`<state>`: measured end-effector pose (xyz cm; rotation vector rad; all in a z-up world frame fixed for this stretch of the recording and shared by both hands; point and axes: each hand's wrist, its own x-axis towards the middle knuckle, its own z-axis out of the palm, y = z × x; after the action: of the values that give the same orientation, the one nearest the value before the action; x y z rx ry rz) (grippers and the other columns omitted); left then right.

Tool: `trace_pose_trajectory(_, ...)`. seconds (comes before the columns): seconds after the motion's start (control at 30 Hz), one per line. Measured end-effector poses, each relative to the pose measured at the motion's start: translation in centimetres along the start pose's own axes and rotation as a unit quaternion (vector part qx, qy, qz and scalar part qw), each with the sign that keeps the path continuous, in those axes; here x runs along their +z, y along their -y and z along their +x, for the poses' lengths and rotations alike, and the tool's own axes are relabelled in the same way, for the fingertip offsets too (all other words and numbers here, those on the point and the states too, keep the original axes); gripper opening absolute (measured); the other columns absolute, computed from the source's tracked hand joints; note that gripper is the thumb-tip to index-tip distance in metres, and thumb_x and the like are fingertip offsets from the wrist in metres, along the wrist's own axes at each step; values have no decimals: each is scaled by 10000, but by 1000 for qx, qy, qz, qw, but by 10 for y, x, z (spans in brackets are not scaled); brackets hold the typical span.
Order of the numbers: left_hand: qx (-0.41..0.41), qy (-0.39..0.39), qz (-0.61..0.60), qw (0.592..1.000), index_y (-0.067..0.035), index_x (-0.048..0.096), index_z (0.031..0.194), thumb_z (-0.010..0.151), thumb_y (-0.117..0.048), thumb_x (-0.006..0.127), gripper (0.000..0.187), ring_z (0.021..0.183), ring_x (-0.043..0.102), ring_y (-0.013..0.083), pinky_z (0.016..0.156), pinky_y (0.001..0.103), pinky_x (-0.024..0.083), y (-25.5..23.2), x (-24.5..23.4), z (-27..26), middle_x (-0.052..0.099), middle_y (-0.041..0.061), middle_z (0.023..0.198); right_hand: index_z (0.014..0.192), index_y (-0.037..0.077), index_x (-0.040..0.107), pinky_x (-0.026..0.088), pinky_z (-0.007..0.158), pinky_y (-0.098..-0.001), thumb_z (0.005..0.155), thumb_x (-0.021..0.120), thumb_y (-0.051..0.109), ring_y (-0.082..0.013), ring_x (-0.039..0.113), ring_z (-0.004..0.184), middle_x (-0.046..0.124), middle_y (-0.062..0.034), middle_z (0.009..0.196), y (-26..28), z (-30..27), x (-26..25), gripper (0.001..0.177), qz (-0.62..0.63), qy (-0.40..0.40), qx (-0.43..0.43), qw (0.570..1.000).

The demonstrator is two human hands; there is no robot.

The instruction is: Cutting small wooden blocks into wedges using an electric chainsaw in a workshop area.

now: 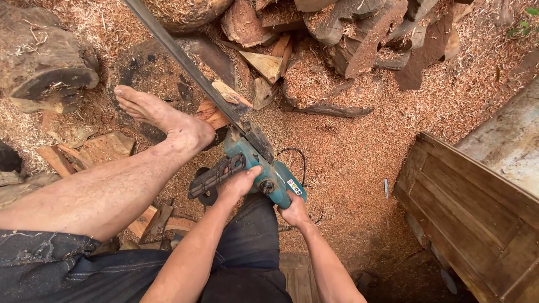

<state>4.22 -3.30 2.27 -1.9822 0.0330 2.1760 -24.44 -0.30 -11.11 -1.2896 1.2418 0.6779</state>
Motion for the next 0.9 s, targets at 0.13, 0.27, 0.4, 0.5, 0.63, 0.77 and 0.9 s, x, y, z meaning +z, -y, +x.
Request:
trace_pose_trajectory(0.13, 0, -2, -3, 1000, -81, 361, 1576, 851, -788, 303, 1015, 1547, 222, 286, 1278, 481, 140, 4, -2, 11, 370, 93, 1628, 922, 178, 693, 546, 786, -456, 631, 744, 190, -366, 745, 903, 735, -142, 791, 3, -4, -4, 296, -1, 9, 5, 1000)
trace_pose_trajectory(0.27, -2, 10, 11, 1000, -58, 387, 1556, 865, -764, 262, 996, 1543, 243, 281, 1273, 483, 158, -18, -19, -32, 336, 133, 1638, 932, 158, 702, 546, 783, -438, 622, 739, 151, -363, 742, 898, 736, -137, 795, 9, -13, -8, 312, -3, 9, 11, 1000)
trace_pose_trajectory(0.4, 0, 6, -4, 1000, -50, 450, 1525, 873, -746, 264, 972, 1526, 296, 289, 1257, 480, 203, -22, -26, -41, 393, 142, 1606, 936, 161, 702, 543, 775, -446, 620, 748, 160, -365, 741, 903, 734, -141, 801, 4, -13, -9, 319, -3, 11, 10, 1000)
trace_pose_trajectory(0.5, 8, 20, 0, 1000, -48, 475, 1510, 869, -714, 240, 954, 1525, 294, 294, 1267, 467, 200, -19, -27, -38, 397, 156, 1600, 929, 183, 697, 534, 769, -458, 624, 743, 185, -371, 739, 932, 730, -137, 799, 1, -13, -8, 309, -18, 17, 12, 1000)
trace_pose_trajectory(0.63, 0, 15, -10, 1000, -38, 513, 1488, 869, -733, 288, 957, 1500, 350, 292, 1242, 468, 243, -14, -23, -26, 451, 162, 1568, 937, 168, 699, 539, 790, -453, 626, 747, 168, -369, 740, 928, 733, -143, 810, 8, -17, -9, 316, -15, 21, 17, 1000)
trace_pose_trajectory(0.77, -5, 8, -13, 1000, -40, 558, 1454, 881, -744, 295, 945, 1472, 406, 282, 1210, 459, 288, -13, -26, -23, 532, 154, 1507, 956, 139, 696, 538, 801, -456, 634, 749, 150, -380, 735, 936, 734, -163, 822, 15, -21, -9, 326, -4, 21, 20, 1000)
trace_pose_trajectory(0.9, 4, 17, -8, 1000, -39, 606, 1406, 866, -730, 294, 931, 1468, 411, 285, 1226, 450, 294, -21, -29, -39, 579, 151, 1464, 954, 144, 698, 533, 797, -478, 635, 757, 170, -404, 733, 958, 739, -180, 836, 16, -22, -13, 325, -10, 20, 16, 1000)
